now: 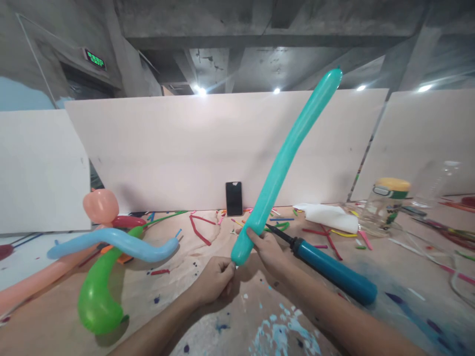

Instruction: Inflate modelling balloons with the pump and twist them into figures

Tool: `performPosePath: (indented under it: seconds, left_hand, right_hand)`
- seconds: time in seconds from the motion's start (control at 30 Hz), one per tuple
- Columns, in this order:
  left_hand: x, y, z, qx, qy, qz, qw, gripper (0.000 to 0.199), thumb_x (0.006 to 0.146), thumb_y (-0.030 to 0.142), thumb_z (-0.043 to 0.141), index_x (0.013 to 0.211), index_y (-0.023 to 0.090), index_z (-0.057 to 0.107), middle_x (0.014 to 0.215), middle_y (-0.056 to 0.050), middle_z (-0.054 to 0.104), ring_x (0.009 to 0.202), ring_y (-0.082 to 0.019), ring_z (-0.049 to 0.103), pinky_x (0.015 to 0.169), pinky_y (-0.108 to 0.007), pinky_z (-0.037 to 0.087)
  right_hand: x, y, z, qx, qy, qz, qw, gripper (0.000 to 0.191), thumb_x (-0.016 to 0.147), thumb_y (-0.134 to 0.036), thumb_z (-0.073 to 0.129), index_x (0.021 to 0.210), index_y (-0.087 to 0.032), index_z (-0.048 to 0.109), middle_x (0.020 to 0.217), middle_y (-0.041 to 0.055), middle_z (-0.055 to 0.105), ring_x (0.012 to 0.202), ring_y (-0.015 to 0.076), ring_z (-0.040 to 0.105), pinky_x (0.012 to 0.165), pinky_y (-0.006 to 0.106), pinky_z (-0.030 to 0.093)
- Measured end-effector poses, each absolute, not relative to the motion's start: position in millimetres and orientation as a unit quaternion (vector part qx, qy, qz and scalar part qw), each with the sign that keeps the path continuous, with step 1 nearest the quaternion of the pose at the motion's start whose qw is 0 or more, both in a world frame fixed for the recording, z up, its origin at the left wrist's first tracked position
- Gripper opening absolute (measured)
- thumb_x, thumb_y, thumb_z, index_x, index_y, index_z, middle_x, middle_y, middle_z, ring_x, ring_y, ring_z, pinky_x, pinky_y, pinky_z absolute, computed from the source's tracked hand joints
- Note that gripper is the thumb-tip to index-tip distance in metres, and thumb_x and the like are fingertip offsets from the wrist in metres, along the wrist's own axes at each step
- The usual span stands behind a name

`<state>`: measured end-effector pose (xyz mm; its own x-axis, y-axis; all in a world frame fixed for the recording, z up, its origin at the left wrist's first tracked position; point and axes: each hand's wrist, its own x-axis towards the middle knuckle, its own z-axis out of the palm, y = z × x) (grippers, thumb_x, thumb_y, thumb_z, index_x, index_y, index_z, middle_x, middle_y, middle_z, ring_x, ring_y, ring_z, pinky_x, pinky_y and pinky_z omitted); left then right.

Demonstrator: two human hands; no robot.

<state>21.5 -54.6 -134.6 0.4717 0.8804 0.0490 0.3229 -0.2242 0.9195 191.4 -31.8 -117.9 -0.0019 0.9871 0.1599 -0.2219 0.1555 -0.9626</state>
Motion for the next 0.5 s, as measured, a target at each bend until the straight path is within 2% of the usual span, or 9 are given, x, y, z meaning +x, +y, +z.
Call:
performPosePath:
  seconds: [0.13, 0.27, 0.5]
  left_hand:
    - [22.2, -56.3, -132.0, 0.729, 0.405, 0.294, 0.468, 0.047, 0.086, 0.048, 0.038, 0.05, 0.018, 0.044, 0.037, 0.002, 0.043, 0.036, -0.009, 0.039, 0.041, -0.02, 0.029]
    - [22.9, -57.3, -132.6, 0.72, 0.386, 0.297, 0.494, 0.044, 0.086, 0.052, 0.038, 0.061, 0.017, 0.051, 0.039, 0.003, 0.044, 0.036, -0.01, 0.041, 0.041, -0.02, 0.032]
    - [23.2, -56.4, -137.0, 0.711, 0.374, 0.3, 0.515, 0.044, 0.086, 0.051, 0.04, 0.064, 0.016, 0.054, 0.039, 0.003, 0.046, 0.036, -0.011, 0.044, 0.04, -0.02, 0.031]
  right_hand:
    - [192.8, -32.4, -117.2, -0.403, -0.5, 0.488, 0.591, 0.045, 0.072, -0.052, 0.065, 0.092, -0.013, 0.072, 0.091, 0.011, 0.07, 0.09, 0.0265, 0.062, 0.086, 0.038, 0.044]
    - [194.2, -31.8, -116.8, -0.419, -0.499, 0.464, 0.6, 0.044, 0.071, -0.052, 0.065, 0.09, -0.013, 0.072, 0.087, 0.0105, 0.07, 0.086, 0.0265, 0.062, 0.081, 0.037, 0.045]
    - [192.3, -31.8, -116.4, -0.43, -0.48, 0.468, 0.605, 0.046, 0.067, -0.053, 0.067, 0.085, -0.011, 0.072, 0.079, 0.0096, 0.07, 0.076, 0.0236, 0.061, 0.075, 0.035, 0.044]
